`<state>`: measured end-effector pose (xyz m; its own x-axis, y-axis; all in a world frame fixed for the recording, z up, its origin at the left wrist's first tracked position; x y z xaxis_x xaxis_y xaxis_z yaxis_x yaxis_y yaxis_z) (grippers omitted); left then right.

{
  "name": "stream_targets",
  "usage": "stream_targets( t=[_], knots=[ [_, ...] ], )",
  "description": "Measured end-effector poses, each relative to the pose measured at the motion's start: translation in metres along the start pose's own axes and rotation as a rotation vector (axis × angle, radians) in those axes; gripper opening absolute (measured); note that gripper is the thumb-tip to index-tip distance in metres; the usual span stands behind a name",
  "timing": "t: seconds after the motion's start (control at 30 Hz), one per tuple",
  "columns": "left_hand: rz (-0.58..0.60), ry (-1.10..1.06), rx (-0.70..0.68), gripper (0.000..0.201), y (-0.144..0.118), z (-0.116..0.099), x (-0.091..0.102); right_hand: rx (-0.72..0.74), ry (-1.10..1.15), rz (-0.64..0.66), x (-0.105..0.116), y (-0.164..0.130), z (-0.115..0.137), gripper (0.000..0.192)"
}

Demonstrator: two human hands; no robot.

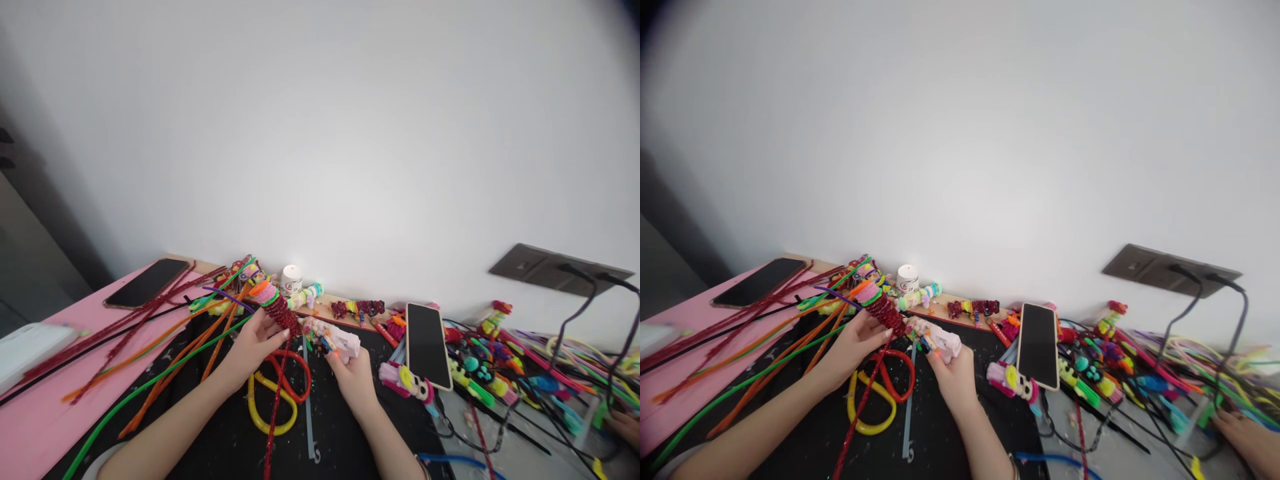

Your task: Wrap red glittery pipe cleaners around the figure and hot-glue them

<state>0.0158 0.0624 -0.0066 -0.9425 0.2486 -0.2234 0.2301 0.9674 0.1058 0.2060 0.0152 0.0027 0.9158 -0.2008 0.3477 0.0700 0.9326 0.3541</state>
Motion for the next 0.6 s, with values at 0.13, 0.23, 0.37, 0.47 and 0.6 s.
stream_targets(
  t=[0.13, 0.23, 0.37, 0.47, 0.6],
  knots=[
    [-0.003, -0.007, -0.002, 0.041, -0.0007, -0.0022, -0.0007, 0.004, -0.012, -0.005, 0.0003, 0.0012, 0.0003, 0.018],
    [-0.005, -0.008, -0.002, 0.04, -0.0007, -0.003, -0.0015, 0.006, -0.007, -0.012, -0.0002, 0.0019, 0.0, 0.02],
    [-0.011, -0.006, 0.001, 0.042, -0.0005, -0.0031, -0.0011, -0.012, 0.01, -0.028, 0.0006, 0.0017, -0.0024, 0.023],
    [-0.036, 0.013, 0.012, 0.043, -0.0012, -0.0048, -0.0004, -0.011, -0.076, -0.056, 0.0049, 0.0019, -0.0029, 0.022],
    [-0.077, 0.028, 0.032, 0.042, -0.003, -0.0093, -0.0003, 0.073, -0.312, -0.024, 0.0064, 0.0029, 0.0006, 0.033]
  ],
)
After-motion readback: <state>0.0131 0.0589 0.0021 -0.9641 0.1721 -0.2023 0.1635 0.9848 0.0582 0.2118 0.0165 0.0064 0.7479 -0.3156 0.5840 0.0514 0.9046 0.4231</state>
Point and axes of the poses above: each hand's wrist, its own y-axis towards the middle knuckle, its own x-axis out of the back of the hand, z = x × y, the point moved 5 cm from there along y, towards the middle knuckle, and after that the axes turned 5 degrees about y, right-handed, at the moved point
